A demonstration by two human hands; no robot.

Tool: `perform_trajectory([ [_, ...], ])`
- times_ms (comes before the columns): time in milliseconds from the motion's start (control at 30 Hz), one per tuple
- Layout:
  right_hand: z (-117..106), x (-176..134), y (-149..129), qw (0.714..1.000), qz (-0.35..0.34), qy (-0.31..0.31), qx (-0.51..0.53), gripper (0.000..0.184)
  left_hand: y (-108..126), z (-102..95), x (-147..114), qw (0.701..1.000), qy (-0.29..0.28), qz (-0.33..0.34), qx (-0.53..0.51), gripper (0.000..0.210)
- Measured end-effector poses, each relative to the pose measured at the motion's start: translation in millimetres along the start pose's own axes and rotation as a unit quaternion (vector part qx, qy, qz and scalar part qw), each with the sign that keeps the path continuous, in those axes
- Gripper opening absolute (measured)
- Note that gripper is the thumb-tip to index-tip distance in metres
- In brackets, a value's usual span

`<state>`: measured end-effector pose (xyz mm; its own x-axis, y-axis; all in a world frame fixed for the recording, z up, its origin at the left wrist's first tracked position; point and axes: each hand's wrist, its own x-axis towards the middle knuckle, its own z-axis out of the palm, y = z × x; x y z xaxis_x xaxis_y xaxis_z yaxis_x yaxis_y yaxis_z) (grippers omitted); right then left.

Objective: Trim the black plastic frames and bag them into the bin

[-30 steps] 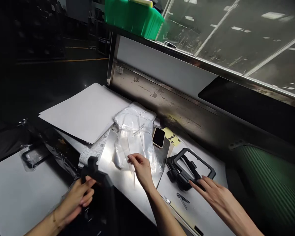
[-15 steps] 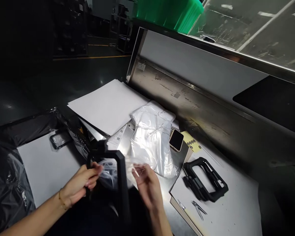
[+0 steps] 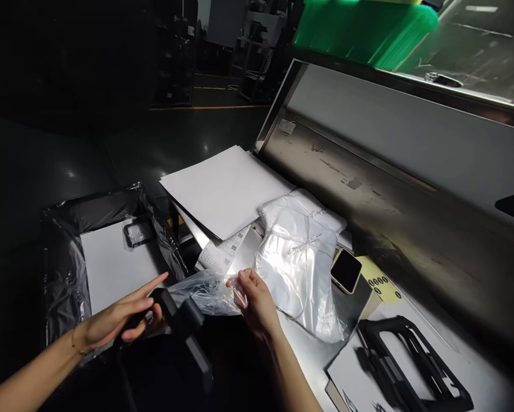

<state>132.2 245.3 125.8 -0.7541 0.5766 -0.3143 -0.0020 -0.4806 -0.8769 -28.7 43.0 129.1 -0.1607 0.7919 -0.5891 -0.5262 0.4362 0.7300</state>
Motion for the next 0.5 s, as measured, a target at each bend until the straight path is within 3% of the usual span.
perform_trajectory([
  [100,17.2,3.6,-6.1,0.994,0.005,-0.076,-0.08,0.03,3.6,13.7,13.1,0.998,-0.038,-0.016,0.051,0.064],
  [200,31.0,-10.6,-16.3,0.967,0.013,-0.171,-0.187,0.03,-4.2,22.6,29.9,0.993,-0.049,-0.027,0.1,0.036],
  [267,31.2,-26.5,-20.6,0.942,-0.013,-0.198,-0.272,0.027,-13.1,23.4,33.3,0.991,-0.037,-0.032,0.121,0.028],
  [400,10.6,-60.6,-7.0,0.887,-0.11,-0.127,-0.429,0.005,-23.9,19.5,21.0,0.989,0.014,-0.035,0.142,0.033],
  [500,-5.9,-86.8,18.2,0.85,-0.163,-0.068,-0.497,0.006,-22.4,20.4,12.9,0.986,0.023,-0.039,0.16,0.033],
])
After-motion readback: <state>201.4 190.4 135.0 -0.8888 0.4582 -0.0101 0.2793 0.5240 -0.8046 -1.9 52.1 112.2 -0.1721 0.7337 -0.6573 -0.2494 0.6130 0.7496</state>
